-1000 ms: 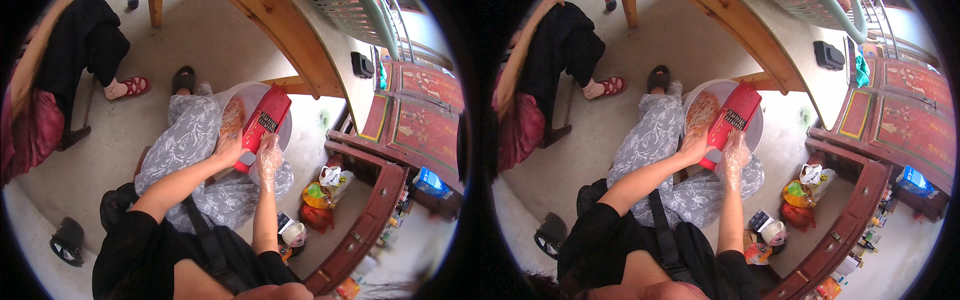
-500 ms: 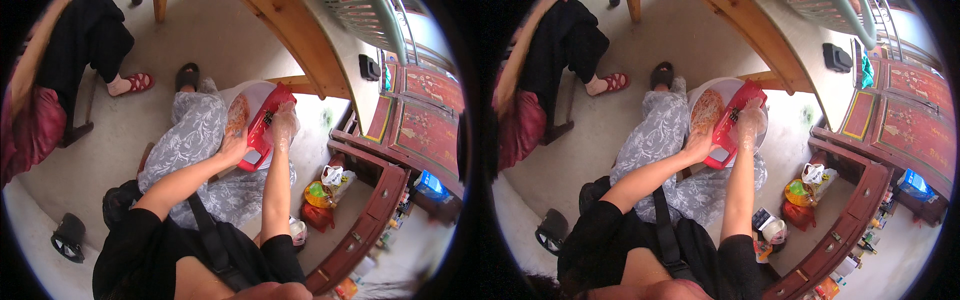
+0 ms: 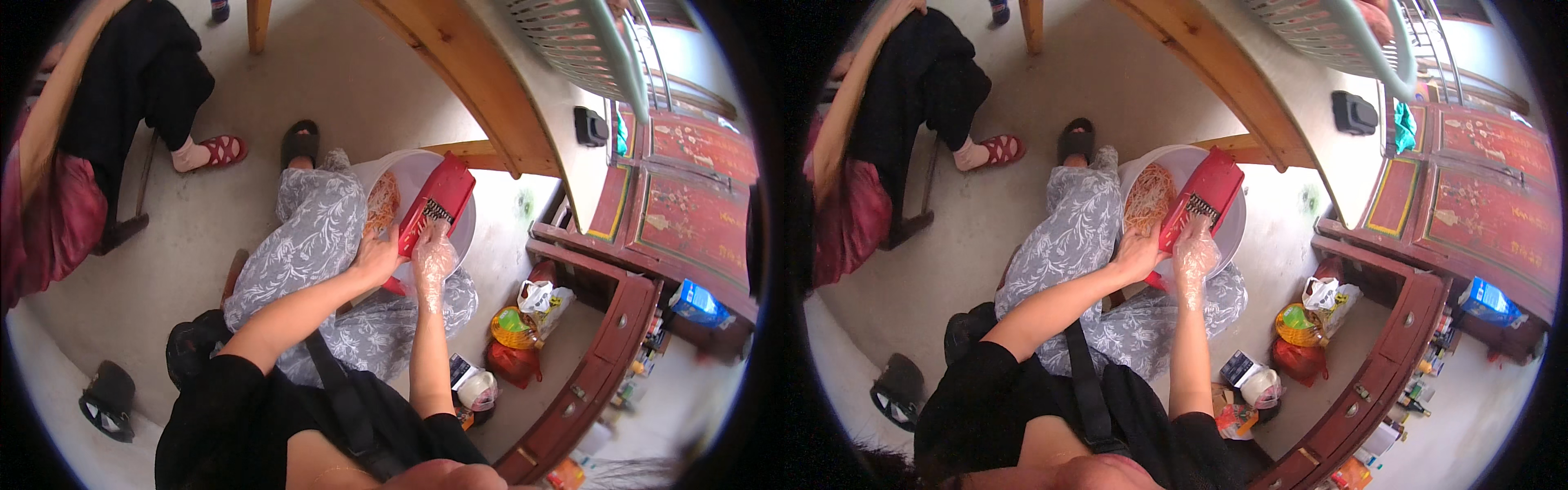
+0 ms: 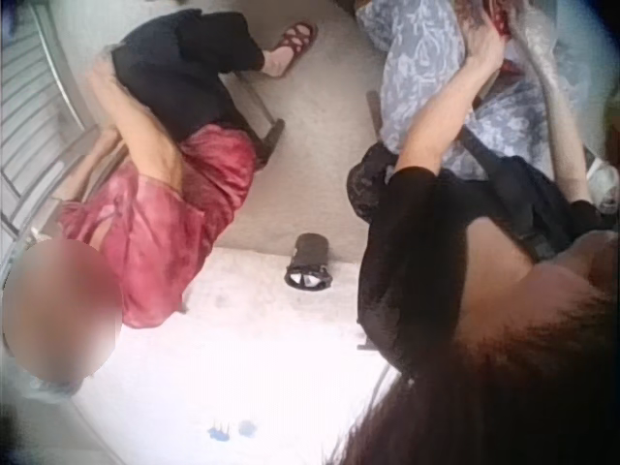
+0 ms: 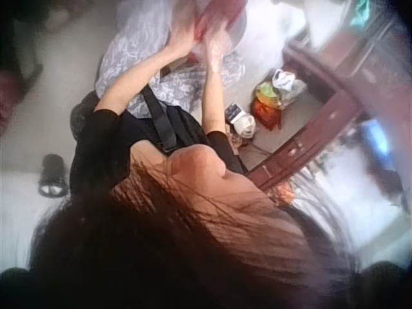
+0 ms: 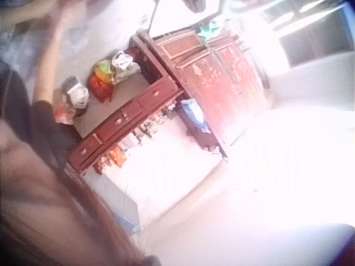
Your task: The person wearing plastic gloves uses a mandoline slicer to grate sweet potatoes into a white bucket, reaching for more potatoes from a basket on a table.
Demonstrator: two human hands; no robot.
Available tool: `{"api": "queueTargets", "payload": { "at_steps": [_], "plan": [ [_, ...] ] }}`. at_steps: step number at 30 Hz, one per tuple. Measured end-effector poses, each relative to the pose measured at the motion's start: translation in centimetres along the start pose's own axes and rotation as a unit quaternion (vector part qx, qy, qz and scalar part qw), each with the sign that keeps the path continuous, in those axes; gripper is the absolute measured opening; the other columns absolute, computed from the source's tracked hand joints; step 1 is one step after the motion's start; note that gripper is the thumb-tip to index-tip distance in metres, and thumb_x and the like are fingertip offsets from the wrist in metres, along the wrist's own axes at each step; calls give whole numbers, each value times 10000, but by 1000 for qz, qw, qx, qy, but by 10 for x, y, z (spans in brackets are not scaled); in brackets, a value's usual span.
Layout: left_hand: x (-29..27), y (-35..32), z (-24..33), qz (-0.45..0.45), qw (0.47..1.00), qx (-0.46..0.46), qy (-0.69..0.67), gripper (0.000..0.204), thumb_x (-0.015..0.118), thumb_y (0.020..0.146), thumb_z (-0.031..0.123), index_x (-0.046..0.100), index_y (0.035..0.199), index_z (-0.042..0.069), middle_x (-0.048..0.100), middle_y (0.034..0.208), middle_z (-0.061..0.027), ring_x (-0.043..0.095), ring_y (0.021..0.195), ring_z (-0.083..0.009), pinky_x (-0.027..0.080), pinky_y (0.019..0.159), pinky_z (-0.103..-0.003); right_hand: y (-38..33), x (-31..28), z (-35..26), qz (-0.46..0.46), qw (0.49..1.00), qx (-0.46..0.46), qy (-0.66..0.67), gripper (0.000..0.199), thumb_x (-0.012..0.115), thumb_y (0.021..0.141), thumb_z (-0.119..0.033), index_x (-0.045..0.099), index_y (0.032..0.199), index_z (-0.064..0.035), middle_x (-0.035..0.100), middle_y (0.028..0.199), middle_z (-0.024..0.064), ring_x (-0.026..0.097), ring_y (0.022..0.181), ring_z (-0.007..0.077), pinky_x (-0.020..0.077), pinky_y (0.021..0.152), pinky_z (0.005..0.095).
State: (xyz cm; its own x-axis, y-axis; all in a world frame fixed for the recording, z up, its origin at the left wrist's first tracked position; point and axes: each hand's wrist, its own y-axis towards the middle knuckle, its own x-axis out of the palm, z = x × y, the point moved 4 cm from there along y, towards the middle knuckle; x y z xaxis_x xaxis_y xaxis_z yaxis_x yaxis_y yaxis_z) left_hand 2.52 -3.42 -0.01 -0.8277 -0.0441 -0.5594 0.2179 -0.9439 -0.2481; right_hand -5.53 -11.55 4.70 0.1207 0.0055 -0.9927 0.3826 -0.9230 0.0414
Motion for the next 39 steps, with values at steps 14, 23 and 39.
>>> {"api": "queueTargets", "payload": {
  "at_steps": [14, 23, 39],
  "plan": [
    [19, -2, 2, 49, 997, 50, -37, 733, 662, 767, 325, 309, 1247, -102, 638, 733, -164, 623, 711, -321, 374, 840, -400, 68, 1, 13, 0, 996, 59, -70, 220, 447, 877, -262, 507, 980, -77, 622, 675, 191, 629, 660, 372, 478, 564, 477],
    [14, -8, -5, 12, 1000, 5, 8, 759, 632, 786, 356, 271, 1284, -89, 614, 676, -184, 616, 695, -340, 387, 830, -426, 1, 9, 31, -75, 989, 111, -58, 305, 394, 912, -336, 431, 1091, -92, 618, 711, 220, 613, 678, 403, 457, 596, 529],
    [12, -4, 7, 14, 999, 41, 4, 740, 634, 787, 371, 320, 1254, -108, 631, 716, -176, 604, 692, -325, 380, 843, -401, 19, -18, 32, -15, 993, 98, 61, 278, 385, 938, -328, 406, 1117, -117, 630, 839, 202, 588, 760, 446, 434, 633, 523]
  ]
}}
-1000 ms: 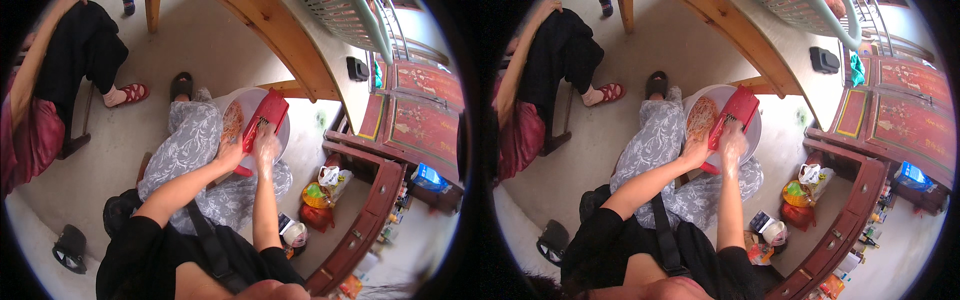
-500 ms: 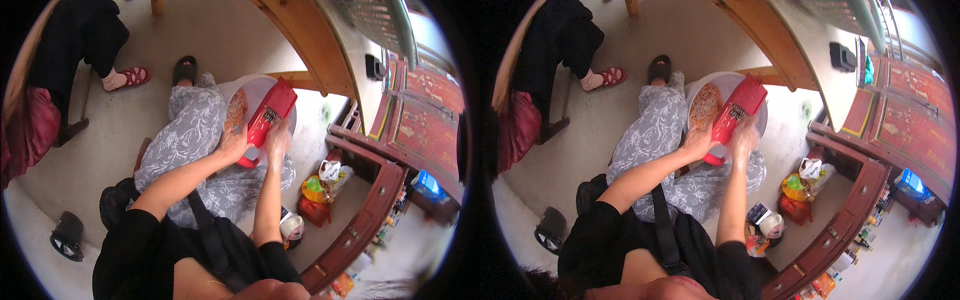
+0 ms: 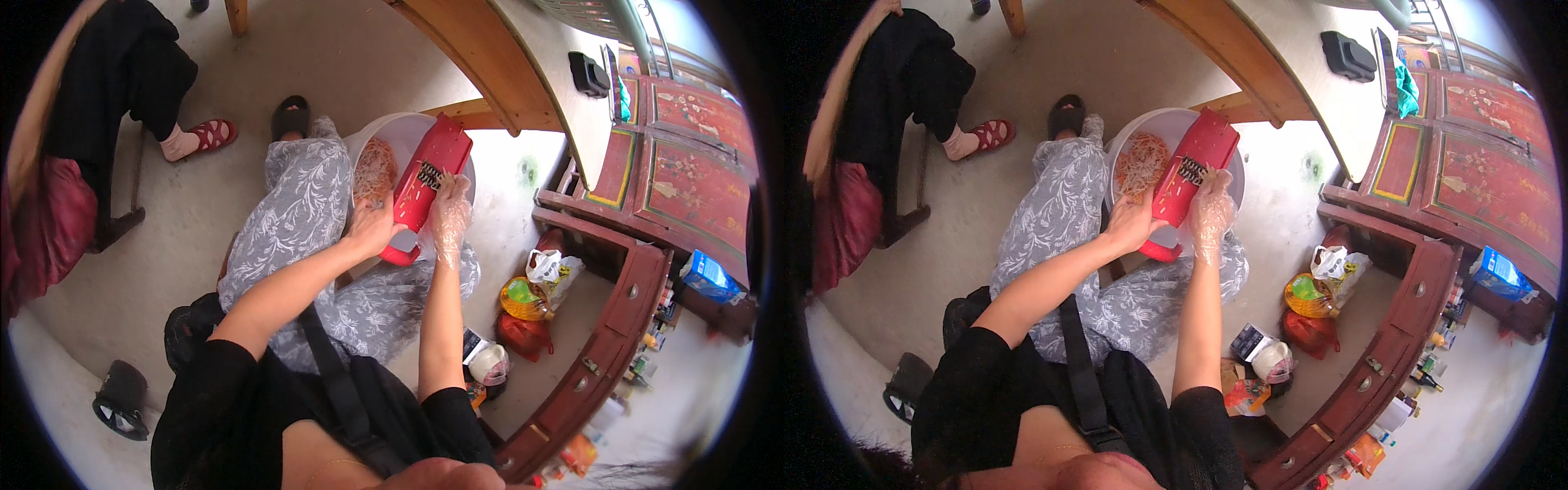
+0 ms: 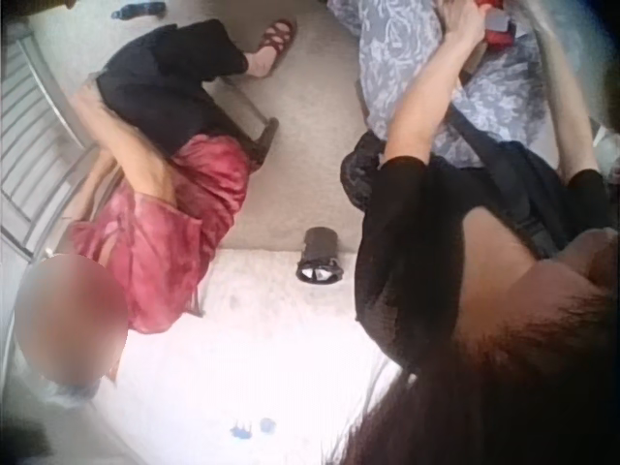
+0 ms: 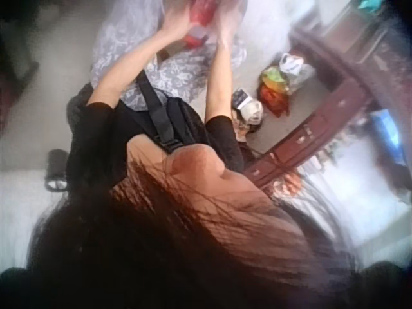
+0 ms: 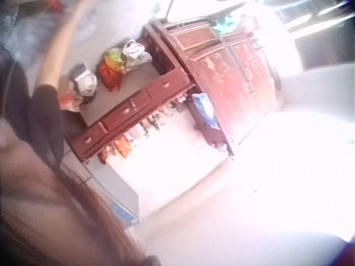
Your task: The person wearing plastic gloves uses a mandoline slicer to grate sweet potatoes into a white bucket, reaching for more potatoes from a basket on a table.
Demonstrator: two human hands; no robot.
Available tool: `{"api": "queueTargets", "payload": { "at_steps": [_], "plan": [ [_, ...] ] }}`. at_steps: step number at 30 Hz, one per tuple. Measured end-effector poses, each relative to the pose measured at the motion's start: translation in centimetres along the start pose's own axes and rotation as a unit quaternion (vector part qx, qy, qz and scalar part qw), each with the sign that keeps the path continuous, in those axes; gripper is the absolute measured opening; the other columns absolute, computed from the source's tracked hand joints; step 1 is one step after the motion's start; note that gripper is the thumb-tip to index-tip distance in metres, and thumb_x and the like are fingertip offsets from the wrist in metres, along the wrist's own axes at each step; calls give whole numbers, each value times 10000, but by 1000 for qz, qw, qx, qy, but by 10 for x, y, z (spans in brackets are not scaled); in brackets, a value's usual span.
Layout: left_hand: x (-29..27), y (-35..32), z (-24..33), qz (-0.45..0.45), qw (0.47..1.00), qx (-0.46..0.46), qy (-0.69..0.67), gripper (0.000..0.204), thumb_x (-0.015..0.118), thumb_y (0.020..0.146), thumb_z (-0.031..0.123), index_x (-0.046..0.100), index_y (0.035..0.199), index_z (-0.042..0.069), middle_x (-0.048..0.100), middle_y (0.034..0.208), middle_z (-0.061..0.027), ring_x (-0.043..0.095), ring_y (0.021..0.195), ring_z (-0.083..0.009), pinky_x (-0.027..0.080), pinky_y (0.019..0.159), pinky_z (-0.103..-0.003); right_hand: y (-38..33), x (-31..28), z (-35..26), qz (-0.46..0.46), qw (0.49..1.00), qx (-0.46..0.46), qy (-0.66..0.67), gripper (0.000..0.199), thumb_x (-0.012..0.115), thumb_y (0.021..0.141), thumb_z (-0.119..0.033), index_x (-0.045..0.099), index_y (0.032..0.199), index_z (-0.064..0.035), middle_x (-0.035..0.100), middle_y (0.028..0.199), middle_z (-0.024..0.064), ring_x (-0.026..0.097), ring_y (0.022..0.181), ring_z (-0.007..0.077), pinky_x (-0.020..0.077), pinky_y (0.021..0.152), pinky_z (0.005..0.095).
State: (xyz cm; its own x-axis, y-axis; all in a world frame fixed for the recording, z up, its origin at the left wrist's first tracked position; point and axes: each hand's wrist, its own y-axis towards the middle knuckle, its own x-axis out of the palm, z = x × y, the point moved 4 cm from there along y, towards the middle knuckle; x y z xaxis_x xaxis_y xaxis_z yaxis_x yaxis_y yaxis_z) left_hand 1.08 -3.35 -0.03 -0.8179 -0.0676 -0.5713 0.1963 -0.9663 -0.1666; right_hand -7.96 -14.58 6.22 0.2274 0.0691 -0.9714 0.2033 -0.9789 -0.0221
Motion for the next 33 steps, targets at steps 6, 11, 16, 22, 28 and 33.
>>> {"api": "queueTargets", "payload": {
  "at_steps": [6, 11, 16, 22, 28, 33],
  "plan": [
    [-1, 0, -12, 37, 999, 12, 0, 717, 638, 785, 355, 328, 1230, -113, 619, 677, -187, 607, 674, -341, 369, 843, -417, -25, 17, -2, 25, 999, -14, 26, 256, 385, 939, -328, 445, 1101, -140, 625, 680, 186, 606, 637, 414, 438, 528, 512],
    [-1, -2, 0, 25, 1000, 8, -2, 721, 641, 779, 359, 334, 1232, -110, 618, 691, -195, 611, 689, -347, 375, 850, -415, 42, 7, -11, 25, 998, 22, -52, 260, 378, 930, -361, 448, 1068, -152, 619, 740, 234, 594, 693, 449, 452, 622, 535],
    [2, -3, -10, -11, 1000, -20, -13, 744, 639, 776, 365, 320, 1248, -114, 633, 741, -178, 616, 741, -337, 365, 858, -408, -18, 7, -11, -32, 997, 61, -28, 331, 414, 913, -384, 443, 1085, -103, 615, 802, 260, 593, 771, 451, 456, 667, 526],
    [0, 0, 0, -12, 1000, -16, 3, 737, 631, 791, 342, 295, 1269, -107, 629, 746, -190, 611, 747, -354, 364, 850, -408, 43, 7, -20, 65, 997, 6, -48, 378, 416, 914, -392, 475, 1019, -34, 608, 711, 252, 609, 687, 424, 464, 602, 510],
    [3, -1, -4, -22, 999, -35, -14, 757, 638, 783, 333, 265, 1299, -77, 633, 765, -205, 610, 741, -354, 356, 868, -422, -6, 18, -3, 17, 999, 2, -40, 339, 418, 920, -378, 460, 1004, -53, 598, 672, 240, 591, 653, 446, 440, 540, 518],
    [0, -2, -3, -4, 1000, -24, -12, 770, 648, 773, 325, 254, 1304, -70, 629, 754, -202, 603, 718, -361, 367, 839, -430, 30, 8, -28, 44, 998, -38, -5, 361, 400, 928, -381, 466, 1013, -36, 610, 790, 257, 596, 784, 429, 444, 660, 510]
  ]
}}
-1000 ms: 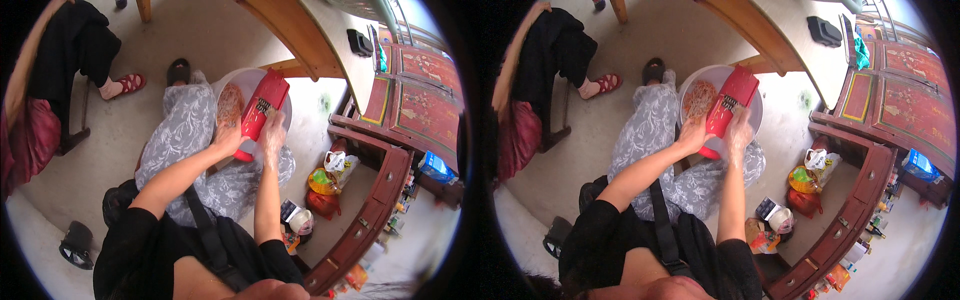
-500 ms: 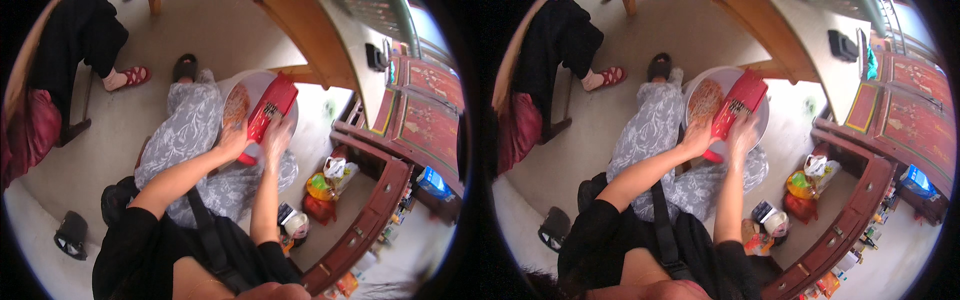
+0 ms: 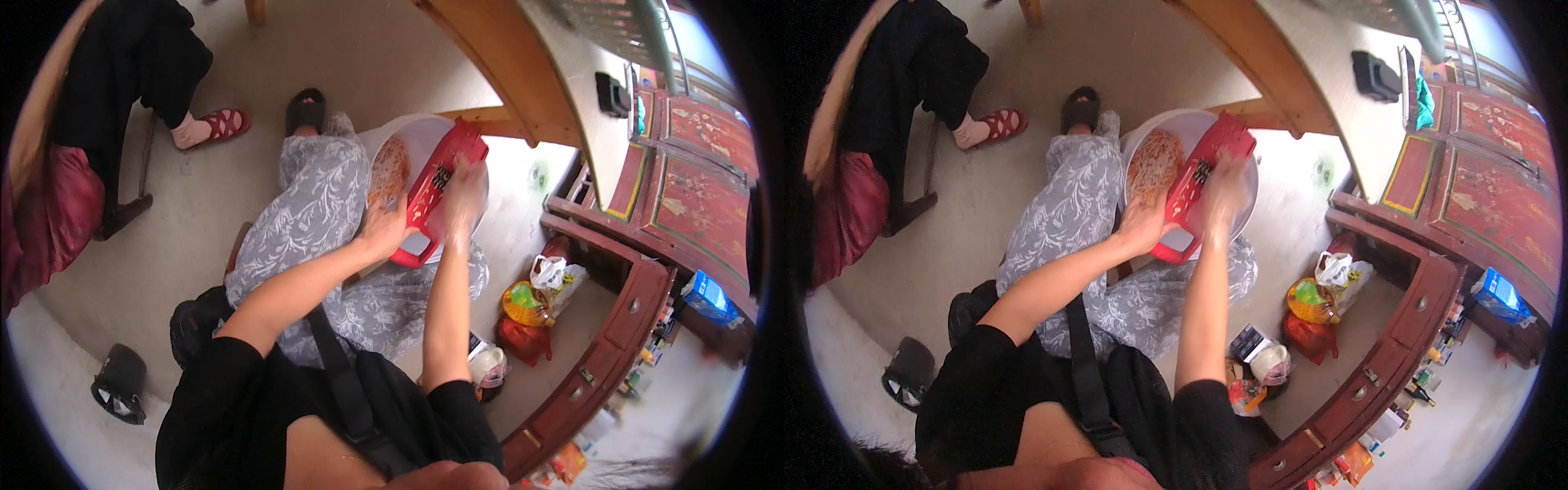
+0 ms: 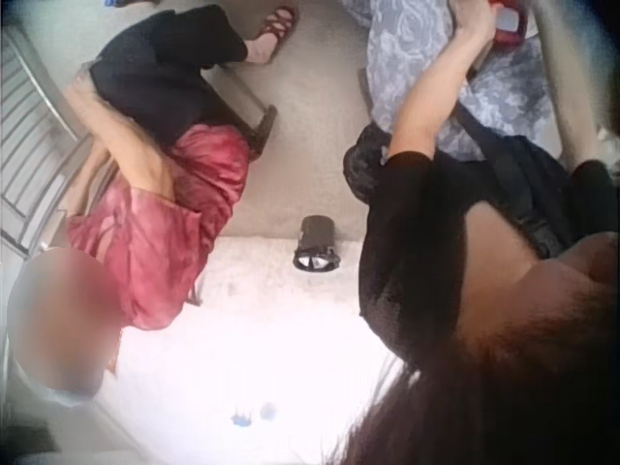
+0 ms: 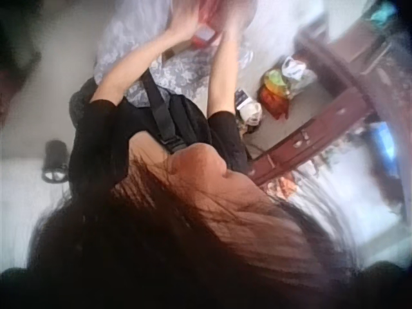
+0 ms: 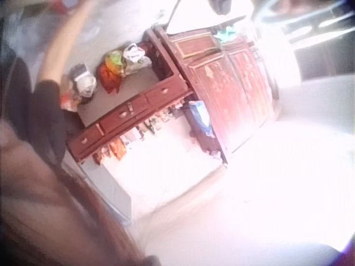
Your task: The person wearing plastic gloves uses a mandoline slicer to grate sweet potatoes into a white bucket, reaching for more potatoes from a basket on a table.
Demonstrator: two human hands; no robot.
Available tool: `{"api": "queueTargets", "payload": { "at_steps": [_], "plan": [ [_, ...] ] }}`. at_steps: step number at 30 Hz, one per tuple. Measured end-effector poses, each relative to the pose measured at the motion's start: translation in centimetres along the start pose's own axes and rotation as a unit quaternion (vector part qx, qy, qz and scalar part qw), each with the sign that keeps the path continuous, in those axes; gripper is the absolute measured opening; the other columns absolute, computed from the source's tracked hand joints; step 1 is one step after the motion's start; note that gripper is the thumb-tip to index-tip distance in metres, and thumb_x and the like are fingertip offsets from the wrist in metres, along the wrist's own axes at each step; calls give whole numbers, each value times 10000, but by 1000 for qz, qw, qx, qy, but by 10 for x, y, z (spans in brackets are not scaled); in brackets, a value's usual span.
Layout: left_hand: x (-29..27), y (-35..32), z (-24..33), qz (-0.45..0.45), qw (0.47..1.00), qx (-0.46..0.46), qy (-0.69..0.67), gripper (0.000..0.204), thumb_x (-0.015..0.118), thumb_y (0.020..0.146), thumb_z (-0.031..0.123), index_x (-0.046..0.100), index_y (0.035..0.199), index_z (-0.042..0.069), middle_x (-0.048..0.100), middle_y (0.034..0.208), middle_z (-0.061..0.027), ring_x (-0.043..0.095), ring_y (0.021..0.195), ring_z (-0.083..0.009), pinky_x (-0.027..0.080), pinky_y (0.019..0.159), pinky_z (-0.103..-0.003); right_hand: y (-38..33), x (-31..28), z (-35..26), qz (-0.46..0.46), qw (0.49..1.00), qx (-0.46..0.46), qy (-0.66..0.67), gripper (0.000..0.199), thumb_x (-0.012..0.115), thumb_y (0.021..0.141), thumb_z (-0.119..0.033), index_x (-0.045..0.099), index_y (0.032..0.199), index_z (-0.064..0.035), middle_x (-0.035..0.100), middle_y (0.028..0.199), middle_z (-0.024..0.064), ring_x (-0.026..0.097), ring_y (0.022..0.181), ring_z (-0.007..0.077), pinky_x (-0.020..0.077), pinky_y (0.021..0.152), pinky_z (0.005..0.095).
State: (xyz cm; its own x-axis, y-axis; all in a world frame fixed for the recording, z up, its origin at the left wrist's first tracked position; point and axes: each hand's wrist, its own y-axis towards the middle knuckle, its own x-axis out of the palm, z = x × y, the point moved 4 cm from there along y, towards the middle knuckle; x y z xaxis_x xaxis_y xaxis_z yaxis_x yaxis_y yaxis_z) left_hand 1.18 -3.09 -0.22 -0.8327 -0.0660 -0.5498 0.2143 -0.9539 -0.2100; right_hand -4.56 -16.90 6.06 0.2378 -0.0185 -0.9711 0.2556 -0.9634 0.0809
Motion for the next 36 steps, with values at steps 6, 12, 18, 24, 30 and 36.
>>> {"api": "queueTargets", "payload": {
  "at_steps": [6, 12, 18, 24, 30, 36],
  "plan": [
    [7, -4, -5, 16, 1000, -1, 5, 745, 649, 775, 309, 270, 1288, -77, 632, 703, -163, 606, 699, -350, 366, 845, -421, -32, 11, 8, -24, 996, 67, -60, 329, 414, 911, -398, 483, 982, -85, 596, 696, 263, 595, 679, 445, 452, 591, 524],
    [-3, -1, -2, 5, 1000, -3, -24, 703, 644, 779, 303, 302, 1258, -83, 630, 701, -169, 607, 696, -346, 362, 845, -411, -36, 8, 7, -60, 993, 64, -77, 354, 420, 910, -398, 493, 968, -56, 602, 706, 258, 608, 701, 420, 459, 622, 510],
    [9, 1, -5, 27, 999, 20, -14, 699, 647, 776, 284, 296, 1254, -85, 627, 722, -184, 610, 701, -331, 367, 800, -410, -9, 2, -4, 0, 997, 27, -74, 311, 409, 906, -375, 475, 894, -71, 600, 633, 222, 604, 611, 409, 459, 545, 504],
    [-3, -3, -5, -6, 1000, -11, -15, 698, 645, 779, 298, 308, 1260, -80, 634, 748, -176, 613, 710, -318, 364, 802, -395, -65, 5, -4, -64, 996, 16, -62, 276, 438, 899, -335, 480, 898, -62, 594, 640, 233, 606, 637, 406, 457, 563, 496],
    [5, 2, -1, -2, 1000, -3, -21, 709, 648, 776, 290, 294, 1277, -67, 641, 792, -174, 620, 753, -317, 355, 841, -407, -13, -5, -10, -30, 998, 58, -2, 313, 419, 901, -342, 451, 940, -33, 597, 744, 286, 583, 741, 465, 440, 667, 532],
    [1, 4, -10, 27, 999, 6, -36, 702, 640, 787, 301, 295, 1258, -90, 645, 764, -164, 618, 742, -324, 351, 843, -416, -52, 1, -6, -82, 991, 108, 15, 325, 406, 904, -382, 449, 978, -68, 603, 783, 283, 588, 787, 456, 443, 672, 528]
  ]
}}
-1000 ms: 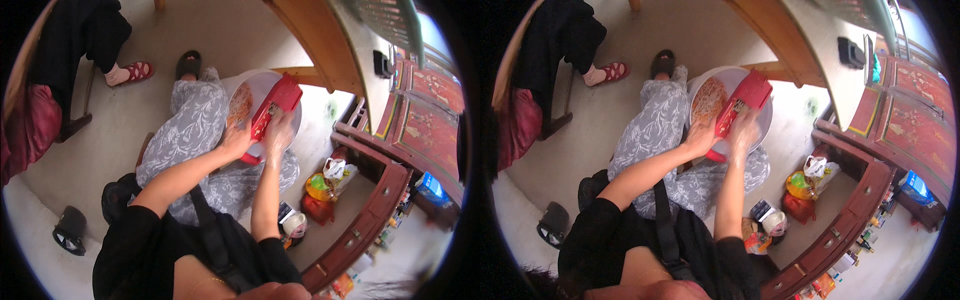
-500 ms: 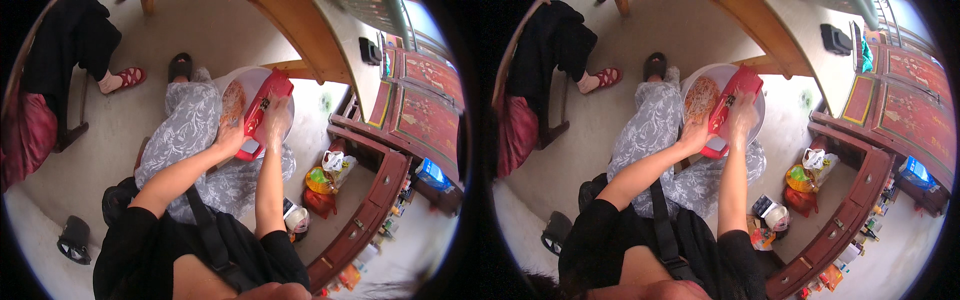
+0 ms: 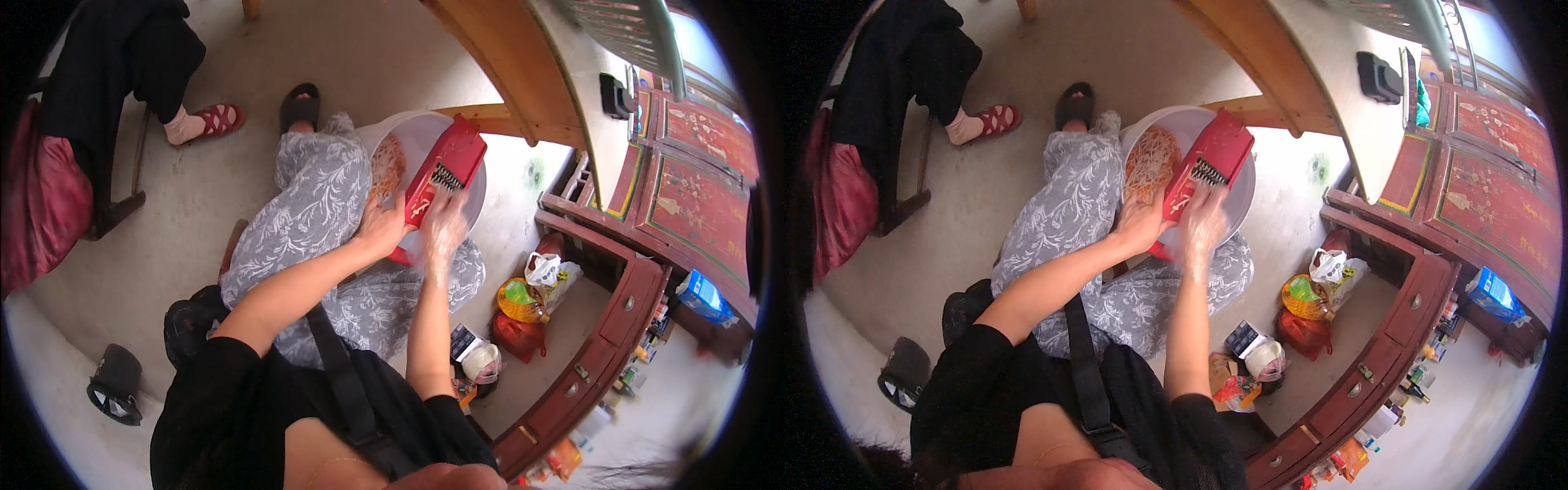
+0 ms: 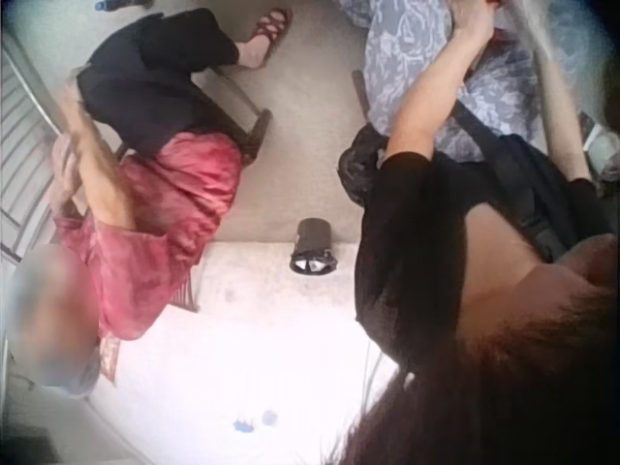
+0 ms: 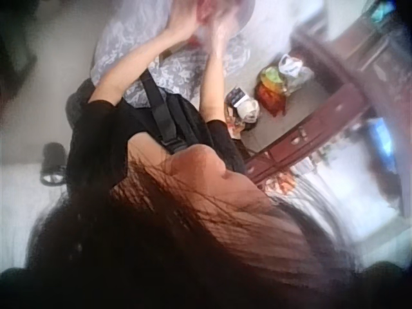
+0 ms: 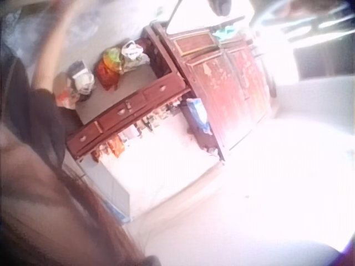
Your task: The person wearing plastic gloves uses a mandoline slicer to grate sweet potatoes into a white bucket, reaching for more potatoes from a basket on a table.
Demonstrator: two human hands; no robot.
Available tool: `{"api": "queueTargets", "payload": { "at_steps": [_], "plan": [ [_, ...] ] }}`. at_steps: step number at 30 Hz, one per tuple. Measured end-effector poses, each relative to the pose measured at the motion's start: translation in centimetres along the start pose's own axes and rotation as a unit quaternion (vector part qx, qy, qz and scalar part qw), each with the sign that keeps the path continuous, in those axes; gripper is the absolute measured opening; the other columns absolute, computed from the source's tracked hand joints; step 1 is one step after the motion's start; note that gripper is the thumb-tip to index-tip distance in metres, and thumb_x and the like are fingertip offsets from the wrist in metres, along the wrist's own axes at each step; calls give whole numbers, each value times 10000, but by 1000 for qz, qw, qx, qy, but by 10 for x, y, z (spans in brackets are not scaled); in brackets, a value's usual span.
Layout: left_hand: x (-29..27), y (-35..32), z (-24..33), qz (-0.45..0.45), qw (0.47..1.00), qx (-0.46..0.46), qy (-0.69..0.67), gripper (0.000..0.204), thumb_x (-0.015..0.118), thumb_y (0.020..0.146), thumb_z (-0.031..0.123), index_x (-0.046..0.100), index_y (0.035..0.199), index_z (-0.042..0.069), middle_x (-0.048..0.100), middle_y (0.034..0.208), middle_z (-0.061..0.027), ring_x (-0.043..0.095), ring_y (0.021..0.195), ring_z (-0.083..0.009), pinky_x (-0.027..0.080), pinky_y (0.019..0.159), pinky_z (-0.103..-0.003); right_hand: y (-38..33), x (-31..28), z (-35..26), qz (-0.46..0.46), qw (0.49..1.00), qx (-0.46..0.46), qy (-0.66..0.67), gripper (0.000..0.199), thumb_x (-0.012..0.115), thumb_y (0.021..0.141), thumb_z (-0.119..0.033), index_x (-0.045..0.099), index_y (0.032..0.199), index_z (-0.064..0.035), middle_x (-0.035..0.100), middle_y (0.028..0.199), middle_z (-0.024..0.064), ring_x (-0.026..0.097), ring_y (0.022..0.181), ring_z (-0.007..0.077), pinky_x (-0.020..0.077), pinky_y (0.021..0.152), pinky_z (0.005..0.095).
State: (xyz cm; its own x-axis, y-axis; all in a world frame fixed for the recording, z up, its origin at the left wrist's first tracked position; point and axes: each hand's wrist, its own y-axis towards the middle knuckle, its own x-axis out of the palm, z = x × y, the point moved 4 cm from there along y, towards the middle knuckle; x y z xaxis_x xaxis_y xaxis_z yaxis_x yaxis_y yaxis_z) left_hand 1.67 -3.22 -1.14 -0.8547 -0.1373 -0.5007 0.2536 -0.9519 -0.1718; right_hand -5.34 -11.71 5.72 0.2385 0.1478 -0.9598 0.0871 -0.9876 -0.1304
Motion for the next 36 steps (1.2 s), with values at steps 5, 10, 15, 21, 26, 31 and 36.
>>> {"api": "queueTargets", "payload": {
  "at_steps": [5, 10, 15, 21, 26, 31, 36],
  "plan": [
    [0, -4, 13, -25, 999, -7, 19, 708, 647, 781, 318, 301, 1268, -63, 644, 755, -171, 617, 730, -331, 346, 870, -414, 64, -9, -9, 51, 996, -52, -46, 282, 372, 927, -335, 500, 977, -90, 625, 849, 236, 598, 812, 421, 451, 681, 501],
    [2, -7, 2, -13, 1000, -6, 12, 743, 657, 767, 306, 278, 1292, -60, 639, 753, -176, 613, 715, -336, 365, 849, -417, -10, 8, 8, 133, 968, -213, 22, 295, 400, 916, -369, 487, 969, -92, 616, 727, 230, 606, 693, 420, 442, 578, 515],
    [4, -5, 8, -9, 999, 3, 35, 758, 663, 762, 303, 265, 1289, -68, 633, 730, -166, 613, 709, -328, 373, 823, -406, 60, -3, -4, 62, 997, -24, -43, 272, 414, 909, -342, 475, 983, -88, 613, 796, 251, 595, 752, 424, 440, 651, 520],
    [1, -3, 7, -14, 999, -4, 41, 732, 655, 772, 313, 301, 1268, -92, 622, 680, -169, 595, 669, -343, 357, 850, -389, 16, 5, 16, 67, 993, -83, -56, 223, 421, 910, -313, 413, 976, -100, 601, 662, 207, 594, 662, 434, 435, 555, 522],
    [2, -6, 7, -3, 999, 4, 43, 738, 655, 769, 323, 305, 1266, -95, 615, 660, -172, 592, 648, -327, 359, 841, -384, -14, -7, 14, 66, 994, -85, 20, 168, 476, 900, -250, 411, 971, -113, 597, 654, 190, 578, 614, 437, 408, 513, 520],
    [-2, -3, 13, -19, 999, 3, 39, 738, 655, 769, 325, 306, 1266, -94, 616, 657, -169, 592, 639, -326, 370, 822, -382, -2, -12, 8, 106, 990, -91, -3, 178, 478, 906, -279, 408, 958, -124, 586, 648, 209, 570, 596, 440, 401, 499, 522],
    [2, -6, 7, 19, 1000, 14, 11, 741, 659, 767, 309, 291, 1279, -80, 630, 691, -165, 591, 665, -337, 376, 824, -386, -17, 1, 17, 89, 986, -136, 46, 173, 485, 911, -275, 429, 941, -114, 580, 636, 213, 569, 582, 434, 398, 477, 513]
  ]
}}
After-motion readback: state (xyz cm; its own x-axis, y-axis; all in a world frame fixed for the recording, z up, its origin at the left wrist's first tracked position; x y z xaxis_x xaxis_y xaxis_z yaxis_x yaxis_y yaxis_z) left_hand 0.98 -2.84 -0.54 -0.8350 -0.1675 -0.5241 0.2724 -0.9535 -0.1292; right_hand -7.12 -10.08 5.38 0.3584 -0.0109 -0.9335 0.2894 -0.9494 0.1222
